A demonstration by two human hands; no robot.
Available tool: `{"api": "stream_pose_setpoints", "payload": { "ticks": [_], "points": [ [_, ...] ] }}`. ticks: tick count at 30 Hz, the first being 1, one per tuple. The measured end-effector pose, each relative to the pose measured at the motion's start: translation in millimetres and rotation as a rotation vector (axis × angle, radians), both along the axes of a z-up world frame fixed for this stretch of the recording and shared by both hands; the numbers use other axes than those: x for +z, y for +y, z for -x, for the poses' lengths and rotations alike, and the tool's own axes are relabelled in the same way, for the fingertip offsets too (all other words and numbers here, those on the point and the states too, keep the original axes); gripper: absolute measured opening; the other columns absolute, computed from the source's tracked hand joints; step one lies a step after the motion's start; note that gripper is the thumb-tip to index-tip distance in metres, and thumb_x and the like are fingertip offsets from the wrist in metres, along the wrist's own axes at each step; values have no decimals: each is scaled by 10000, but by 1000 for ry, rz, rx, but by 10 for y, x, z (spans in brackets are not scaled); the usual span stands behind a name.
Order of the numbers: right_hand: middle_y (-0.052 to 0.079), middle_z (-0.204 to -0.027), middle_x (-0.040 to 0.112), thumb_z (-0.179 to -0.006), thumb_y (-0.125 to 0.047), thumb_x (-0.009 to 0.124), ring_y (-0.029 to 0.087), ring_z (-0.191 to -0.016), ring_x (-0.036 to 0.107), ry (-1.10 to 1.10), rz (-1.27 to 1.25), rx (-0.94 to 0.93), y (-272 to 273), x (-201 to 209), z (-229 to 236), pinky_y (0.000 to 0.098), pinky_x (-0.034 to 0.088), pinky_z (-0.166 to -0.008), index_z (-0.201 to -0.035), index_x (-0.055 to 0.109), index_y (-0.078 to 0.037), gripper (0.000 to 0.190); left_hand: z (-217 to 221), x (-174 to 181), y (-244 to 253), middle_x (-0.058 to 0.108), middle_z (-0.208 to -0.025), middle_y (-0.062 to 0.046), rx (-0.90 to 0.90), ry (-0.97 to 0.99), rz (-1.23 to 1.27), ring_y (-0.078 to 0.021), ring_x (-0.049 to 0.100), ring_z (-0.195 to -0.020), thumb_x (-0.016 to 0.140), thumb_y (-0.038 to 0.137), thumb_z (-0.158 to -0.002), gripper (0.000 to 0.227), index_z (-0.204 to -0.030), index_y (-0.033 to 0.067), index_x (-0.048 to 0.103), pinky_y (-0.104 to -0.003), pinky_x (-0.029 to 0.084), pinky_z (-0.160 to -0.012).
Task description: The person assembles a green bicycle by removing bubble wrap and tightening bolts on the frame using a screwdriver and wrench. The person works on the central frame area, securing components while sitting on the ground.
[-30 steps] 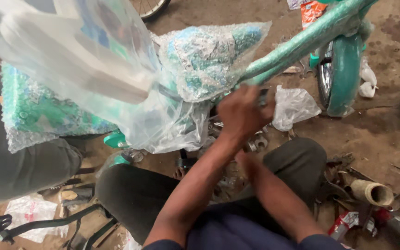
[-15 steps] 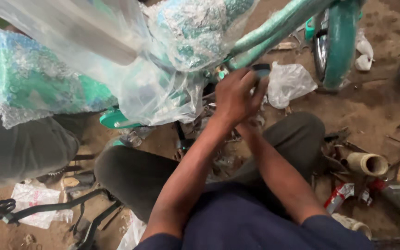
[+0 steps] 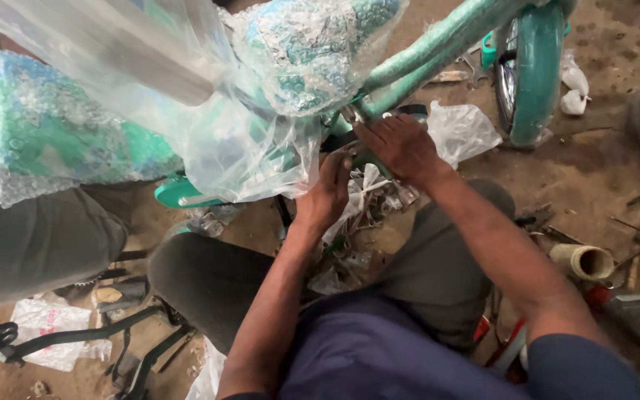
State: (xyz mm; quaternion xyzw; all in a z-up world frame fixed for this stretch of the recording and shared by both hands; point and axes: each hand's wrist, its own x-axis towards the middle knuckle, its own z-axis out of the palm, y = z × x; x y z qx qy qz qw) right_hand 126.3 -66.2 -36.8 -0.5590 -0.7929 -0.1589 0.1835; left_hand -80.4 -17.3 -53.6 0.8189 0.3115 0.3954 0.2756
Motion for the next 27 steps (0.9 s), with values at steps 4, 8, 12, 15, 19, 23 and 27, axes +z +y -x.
{"api": "stream_pose_setpoints", "payload": {
  "ticks": [4,8,12,15,19,23,27],
  "points": [
    [69,-1011,677,-943,-148,622,214,-848,630,-106,-54,15,59,68,-43,382,487,-746,-1299,658,-38,375,3,-87,22,669,-1002,-152,-38,-105,-52,-357,645,-903,599,163,-1048,146,-1119,55,670,-477,504,-792],
    [53,-1007,681,-934,-168,610,208,-848,636,-165,-41,8,182,135,-38,381,492,-754,-1287,661,-66,370,-27,-295,146,664,-906,-160,-23,-10,123,-355,645,-817,586,192,-1065,176,-1092,54,691,-484,491,-742],
    [47,-977,679,-927,-180,606,195,-823,636,-267,-20,3,279,191,-17,369,496,-745,-1292,661,-64,387,-27,-579,228,671,-855,-149,-17,11,184,-337,645,-794,539,254,-1100,257,-1068,65,711,-468,491,-736],
    [40,-910,669,-911,-205,604,205,-810,646,-403,-1,-11,321,182,-3,369,507,-716,-1274,662,-62,394,-66,-784,269,697,-942,-143,-28,-150,512,-292,662,-868,539,313,-1113,332,-1103,7,670,-440,515,-773],
    [42,-908,673,-881,-195,611,213,-773,641,-324,-49,-79,316,85,33,390,509,-648,-1264,670,-77,404,-182,-974,278,713,-919,-166,53,-481,870,-299,666,-829,634,272,-1026,303,-1109,-13,693,-449,516,-710],
    [56,-785,625,-937,-226,626,241,-704,635,-144,49,-191,317,-67,103,418,493,-587,-1050,679,-113,169,-170,-1031,255,702,-880,-148,-1,-740,965,-269,658,-789,676,255,-986,269,-1047,-5,701,-416,509,-685],
    [55,-766,613,-952,-202,652,244,-697,639,22,-76,-180,384,-41,65,414,476,-571,-960,673,-104,100,-187,-773,410,690,-842,-131,19,-829,1030,-239,649,-750,718,238,-945,239,-986,3,710,-383,503,-660]
  ]
}}
